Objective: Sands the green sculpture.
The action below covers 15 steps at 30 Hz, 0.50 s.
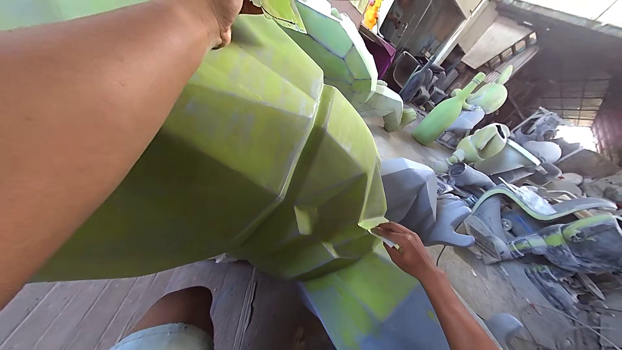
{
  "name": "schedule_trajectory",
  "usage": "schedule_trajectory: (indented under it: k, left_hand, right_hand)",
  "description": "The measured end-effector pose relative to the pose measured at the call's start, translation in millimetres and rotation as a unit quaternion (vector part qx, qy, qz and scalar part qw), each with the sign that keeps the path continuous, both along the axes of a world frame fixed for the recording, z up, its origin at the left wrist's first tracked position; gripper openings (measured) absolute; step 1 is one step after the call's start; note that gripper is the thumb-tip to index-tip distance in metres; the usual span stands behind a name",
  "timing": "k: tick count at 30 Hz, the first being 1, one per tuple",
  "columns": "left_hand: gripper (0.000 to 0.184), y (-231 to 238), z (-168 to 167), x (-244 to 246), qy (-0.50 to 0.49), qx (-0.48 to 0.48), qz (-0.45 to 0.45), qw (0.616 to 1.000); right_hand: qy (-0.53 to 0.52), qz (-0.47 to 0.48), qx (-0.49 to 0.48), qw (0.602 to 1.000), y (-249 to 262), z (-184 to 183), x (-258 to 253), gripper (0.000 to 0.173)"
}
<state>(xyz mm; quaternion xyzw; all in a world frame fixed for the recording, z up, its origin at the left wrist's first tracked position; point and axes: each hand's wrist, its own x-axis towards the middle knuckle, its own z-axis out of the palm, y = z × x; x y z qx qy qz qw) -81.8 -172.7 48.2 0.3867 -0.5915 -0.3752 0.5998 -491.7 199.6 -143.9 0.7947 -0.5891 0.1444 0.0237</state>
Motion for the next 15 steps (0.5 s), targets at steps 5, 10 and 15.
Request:
schedule_trajectory:
  k: [5, 10, 15]
  left_hand:
    - [0.019, -13.7, 1.3, 2.9, 0.021, -0.051, -0.025, 0.998]
    - [0.019, -17.7, 2.2, 3.1, 0.018, -0.060, -0.006, 0.998]
    - [0.020, -16.6, 3.3, 1.5, 0.021, -0.049, -0.011, 0.999]
  right_hand:
    - [0.121, 0.008, -0.081, 0.989, 7.2, 2.2, -5.9, 0.030]
    - [0.153, -0.006, -0.189, 0.970, -3.1, 6.0, 24.4, 0.037]
    - [0.158, -0.031, -0.186, 0.969, -17.2, -7.5, 62.3, 0.038]
